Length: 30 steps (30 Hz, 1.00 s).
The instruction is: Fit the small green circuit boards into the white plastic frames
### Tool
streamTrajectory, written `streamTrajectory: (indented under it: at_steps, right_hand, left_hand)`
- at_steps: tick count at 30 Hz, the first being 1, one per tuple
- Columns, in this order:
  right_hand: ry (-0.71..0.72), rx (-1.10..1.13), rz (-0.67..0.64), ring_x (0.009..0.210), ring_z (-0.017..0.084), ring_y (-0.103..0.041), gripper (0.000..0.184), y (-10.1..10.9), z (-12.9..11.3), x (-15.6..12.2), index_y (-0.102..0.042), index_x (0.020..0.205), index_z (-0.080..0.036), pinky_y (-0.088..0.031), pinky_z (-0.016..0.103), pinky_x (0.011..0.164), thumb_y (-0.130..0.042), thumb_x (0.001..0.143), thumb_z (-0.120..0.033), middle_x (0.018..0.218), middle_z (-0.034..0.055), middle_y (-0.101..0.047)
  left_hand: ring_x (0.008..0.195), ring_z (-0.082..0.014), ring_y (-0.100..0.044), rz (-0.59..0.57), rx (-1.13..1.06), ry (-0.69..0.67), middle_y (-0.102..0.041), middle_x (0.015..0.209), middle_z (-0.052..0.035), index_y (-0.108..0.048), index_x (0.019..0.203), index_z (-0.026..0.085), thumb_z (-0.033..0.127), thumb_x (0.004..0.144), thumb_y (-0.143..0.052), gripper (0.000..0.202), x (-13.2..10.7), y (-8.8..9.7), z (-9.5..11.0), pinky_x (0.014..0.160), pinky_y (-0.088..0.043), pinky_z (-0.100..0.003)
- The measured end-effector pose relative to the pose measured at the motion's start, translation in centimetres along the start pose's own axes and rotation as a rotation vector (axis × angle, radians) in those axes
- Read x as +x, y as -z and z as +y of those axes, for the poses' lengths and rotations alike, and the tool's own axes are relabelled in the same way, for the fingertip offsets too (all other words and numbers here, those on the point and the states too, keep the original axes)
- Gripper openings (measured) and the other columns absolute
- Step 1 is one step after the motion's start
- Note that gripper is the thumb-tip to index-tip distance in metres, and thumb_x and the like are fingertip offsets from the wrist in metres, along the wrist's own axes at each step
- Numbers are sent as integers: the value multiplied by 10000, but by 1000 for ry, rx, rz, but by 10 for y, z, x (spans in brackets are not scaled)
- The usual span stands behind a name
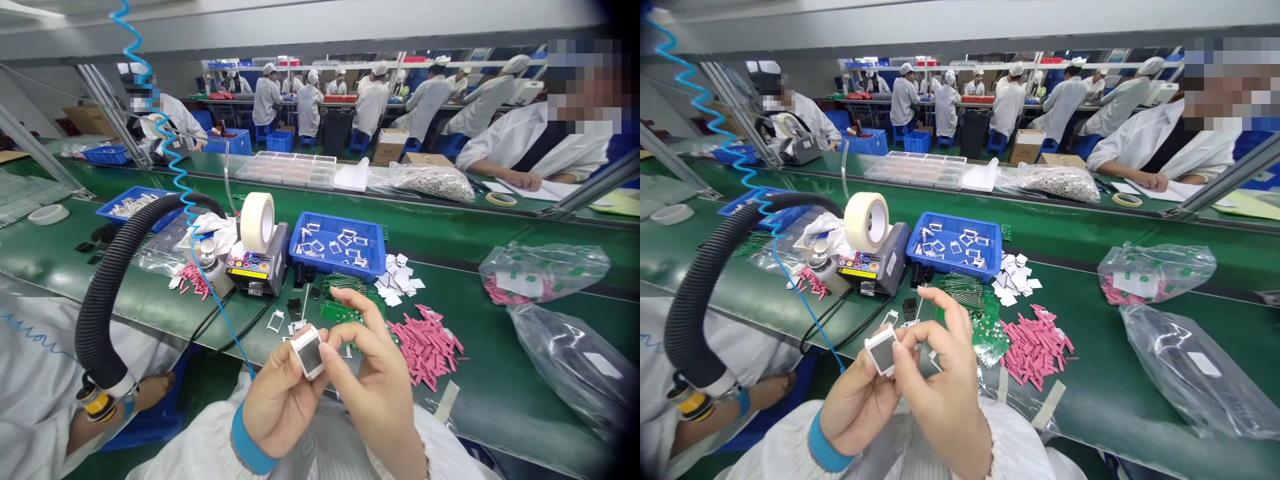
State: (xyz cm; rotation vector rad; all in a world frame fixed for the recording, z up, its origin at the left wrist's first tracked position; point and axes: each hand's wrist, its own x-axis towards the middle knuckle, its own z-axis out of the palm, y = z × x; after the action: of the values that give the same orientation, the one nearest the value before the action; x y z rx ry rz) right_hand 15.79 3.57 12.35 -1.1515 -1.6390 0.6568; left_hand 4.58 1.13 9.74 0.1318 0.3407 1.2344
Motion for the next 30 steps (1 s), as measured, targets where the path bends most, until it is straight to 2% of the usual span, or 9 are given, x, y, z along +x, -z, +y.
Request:
streamTrajectory:
  at_steps: [5,9,17,24,27,29,30]
  right_hand:
    - [34,156,0,1180,264,-431,118,2,-3,-6,-537,646,-210,-447,388,843,-543,764,-201,1204,71,-493]
    - [39,191,-80,1182,260,-433,128,1,-8,-4,-541,616,-210,-463,362,816,-558,738,-177,1213,56,-486]
    - [-24,45,-48,1158,271,-434,123,-10,-3,5,-554,629,-210,-386,445,897,-560,752,-222,1211,58,-491]
    - [-9,-5,-21,1129,262,-451,141,-14,-2,5,-537,633,-202,-384,444,884,-542,772,-229,1193,69,-495]
    - [60,-119,27,1099,264,-466,103,-19,2,6,-516,659,-204,-381,452,869,-547,757,-213,1161,78,-508]
    - [172,-238,118,1107,265,-460,29,-23,7,5,-525,769,-206,-340,479,915,-548,751,-205,1168,97,-506]
    - [261,-309,141,1141,268,-438,100,-25,9,4,-533,859,-205,-295,496,958,-541,759,-207,1197,105,-496]
  left_hand:
    - [876,-111,-663,67,-21,-1,-753,898,3,-711,876,203,184,656,-731,221,2,2,3,830,-487,-188]
    - [882,-119,-660,119,-24,21,-750,903,0,-704,895,188,201,651,-736,247,3,8,4,816,-490,-196]
    - [926,-91,-643,-15,-66,-16,-737,971,25,-698,929,257,188,709,-686,231,1,14,3,878,-459,-188]
    - [932,-99,-630,23,-12,-40,-732,962,17,-693,936,262,192,735,-657,216,2,20,4,928,-422,-225]
    - [948,-105,-627,50,6,-54,-727,983,12,-689,939,256,175,743,-643,217,4,22,3,963,-400,-239]
    - [964,-111,-627,86,0,-60,-728,988,14,-694,925,254,173,738,-646,209,4,23,4,960,-406,-237]
    - [977,-112,-623,118,-3,-58,-728,986,18,-697,916,257,177,743,-641,198,4,24,6,954,-410,-232]
